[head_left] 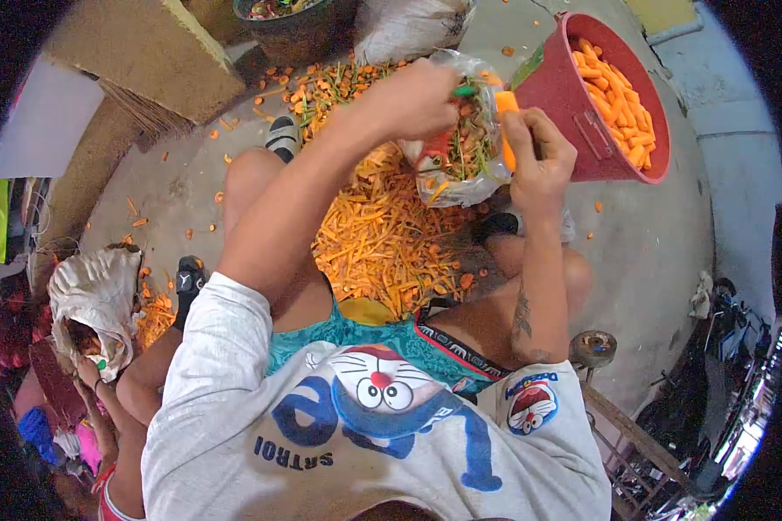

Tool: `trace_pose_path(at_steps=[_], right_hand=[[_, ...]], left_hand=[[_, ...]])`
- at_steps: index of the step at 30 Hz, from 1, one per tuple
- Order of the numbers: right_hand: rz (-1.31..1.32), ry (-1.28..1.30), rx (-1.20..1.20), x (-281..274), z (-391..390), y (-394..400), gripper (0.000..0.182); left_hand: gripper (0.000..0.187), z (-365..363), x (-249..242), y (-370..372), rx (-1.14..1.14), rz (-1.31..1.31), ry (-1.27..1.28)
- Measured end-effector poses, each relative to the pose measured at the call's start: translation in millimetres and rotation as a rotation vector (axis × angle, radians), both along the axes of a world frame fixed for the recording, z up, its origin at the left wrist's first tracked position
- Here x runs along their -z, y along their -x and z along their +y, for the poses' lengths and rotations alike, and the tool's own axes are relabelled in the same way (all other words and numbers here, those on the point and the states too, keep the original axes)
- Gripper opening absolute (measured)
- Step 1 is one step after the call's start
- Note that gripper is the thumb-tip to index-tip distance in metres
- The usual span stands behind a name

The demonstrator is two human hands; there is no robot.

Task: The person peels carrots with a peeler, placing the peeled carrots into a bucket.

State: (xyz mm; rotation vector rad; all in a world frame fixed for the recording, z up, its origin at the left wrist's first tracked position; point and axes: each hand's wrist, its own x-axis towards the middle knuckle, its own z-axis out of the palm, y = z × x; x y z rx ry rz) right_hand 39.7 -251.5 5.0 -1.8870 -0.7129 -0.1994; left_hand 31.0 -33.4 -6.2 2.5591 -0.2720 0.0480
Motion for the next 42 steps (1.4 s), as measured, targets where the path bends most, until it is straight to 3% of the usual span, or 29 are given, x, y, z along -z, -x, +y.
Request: trace_pose_path(at_steps=[2, 3, 5, 8, 11, 17, 19, 21, 24, 26, 28, 29, 31, 32, 34, 35, 37, 41, 42], right_hand=[[0.278, -0.300, 0.025, -3.8, 4.6, 1.1, 0.018], [0.275, -0.302, 0.023, -4.8, 4.7, -2.8, 0.018], [0.656, -0.849, -0.067, -3.5, 0.8, -12.8, 0.017], [0.793, -0.886, -0.203, 7.6, -11.8, -25.9, 0.020], [0.795, -0.941, -0.150, 19.5, -4.5, -27.1, 0.019], [0.821, -0.992, -0.091, 31.2, 8.1, -20.1, 0.021], [0.776, -0.995, -0.212, 23.5, 7.4, -9.6, 0.021], [0.727, -0.979, -0.265, 16.0, 6.3, -8.2, 0.020], [0.737, -1.000, -0.221, 25.3, -9.9, -27.1, 0.022], [0.745, -1.133, -0.079, 24.0, -23.4, -49.4, 0.028], [0.764, -1.473, -0.175, 3.6, -51.4, -87.5, 0.037], [0.769, -1.467, -0.171, -11.2, -56.3, -94.3, 0.037], [0.935, -1.686, 0.240, -36.0, -61.6, -108.5, 0.042], [0.934, -1.684, 0.236, -19.8, -67.1, -124.4, 0.042], [1.084, -1.207, -0.159, 35.1, -70.5, -159.4, 0.042], [0.953, -0.980, -0.031, 40.9, -44.6, -153.7, 0.035], [1.082, -0.646, -0.154, 95.1, -30.4, -182.4, 0.030], [1.029, -0.021, 0.093, 160.4, 16.8, -151.1, 0.032], [0.951, 0.088, -0.027, 219.0, 1.1, -163.6, 0.032]], left_hand=[[0.034, 14.4, 13.6, -4.6, -0.042, 0.072, -0.100], [0.031, 19.7, 16.0, -3.8, -0.079, 0.040, -0.050], [0.029, 28.0, 26.6, -4.7, -0.107, -0.099, 0.035], [0.036, 21.2, 3.6, 1.4, -0.196, -0.048, 0.016], [0.033, -1.2, -13.9, 14.4, -0.189, -0.234, 0.182], [0.030, -16.4, -13.7, 9.4, -0.171, -0.145, 0.167], [0.032, -11.9, -1.9, 6.4, -0.138, -0.133, 0.193], [0.029, 12.1, 25.0, -15.3, -0.166, 0.100, -0.036], [0.033, 19.5, 33.6, -14.5, -0.193, -0.106, 0.122], [0.035, 24.9, 12.3, -7.6, -0.191, -0.025, 0.125], [0.037, 34.4, 13.2, -5.2, -0.258, 0.046, 0.062], [0.036, 37.9, 5.6, -3.2, -0.259, 0.062, 0.004], [0.036, 39.0, -8.1, 3.7, -0.258, 0.023, 0.005], [0.035, 40.0, -12.6, 5.6, -0.256, -0.019, 0.000], [0.035, 44.5, -13.4, 5.8, -0.260, -0.023, 0.005], [0.034, 47.6, -11.9, 5.6, -0.263, -0.026, 0.008], [0.034, 56.3, -8.5, 3.4, -0.271, -0.024, 0.006], [0.033, 73.3, -7.9, 1.5, -0.275, -0.060, 0.010], [0.033, 76.2, -8.1, 2.2, -0.281, -0.056, 0.009]])
